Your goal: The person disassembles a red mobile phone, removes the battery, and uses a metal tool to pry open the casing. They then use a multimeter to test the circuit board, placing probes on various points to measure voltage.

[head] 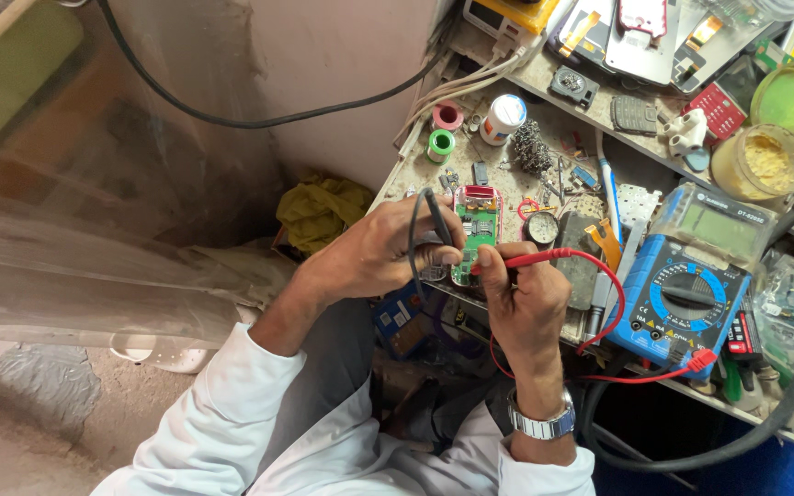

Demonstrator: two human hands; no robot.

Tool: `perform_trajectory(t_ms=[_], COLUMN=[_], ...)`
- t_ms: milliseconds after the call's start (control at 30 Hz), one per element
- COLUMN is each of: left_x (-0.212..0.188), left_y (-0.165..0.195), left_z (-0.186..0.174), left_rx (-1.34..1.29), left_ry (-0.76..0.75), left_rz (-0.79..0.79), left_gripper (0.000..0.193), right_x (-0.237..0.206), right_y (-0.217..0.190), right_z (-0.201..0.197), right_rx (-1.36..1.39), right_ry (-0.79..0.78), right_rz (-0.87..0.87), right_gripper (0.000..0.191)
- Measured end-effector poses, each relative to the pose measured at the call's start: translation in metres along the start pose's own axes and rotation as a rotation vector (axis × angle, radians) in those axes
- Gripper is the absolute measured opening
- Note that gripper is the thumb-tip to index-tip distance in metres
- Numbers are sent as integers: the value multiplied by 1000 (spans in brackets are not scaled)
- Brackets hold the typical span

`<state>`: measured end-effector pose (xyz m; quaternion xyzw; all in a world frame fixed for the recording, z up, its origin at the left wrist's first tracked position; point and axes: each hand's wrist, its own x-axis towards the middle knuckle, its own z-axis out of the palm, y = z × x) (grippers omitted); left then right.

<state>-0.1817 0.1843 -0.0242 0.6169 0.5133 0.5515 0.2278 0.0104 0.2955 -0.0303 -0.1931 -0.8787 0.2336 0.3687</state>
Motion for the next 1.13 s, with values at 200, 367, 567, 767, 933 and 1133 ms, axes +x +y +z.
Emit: perform_trajectory(t_ms=[200,367,567,767,933,1133], left_x=[-2,2,5,6,6,4], left_y=[-2,-6,-5,-2,-2,-1], left_z=[1,9,11,11,9,9], left_rx=[-157,-205,35,107,117,75], left_ry=[105,249,286,284,276,286], left_rz=[-151,-134,-26,9,12,-22], left_gripper=[19,18,20,20,21,20], right_x=[-1,1,3,3,4,5], right_y=[0,-1,-2,-2,-3,-4], right_z=[1,1,1,1,2,2], right_rx=[2,-1,-3,5,6,15], right_ry=[-9,-8,-1,-4,-3,-8], right_rz=[4,10,-9,-19,2,-3], right_gripper=[21,21,21,20,20,20])
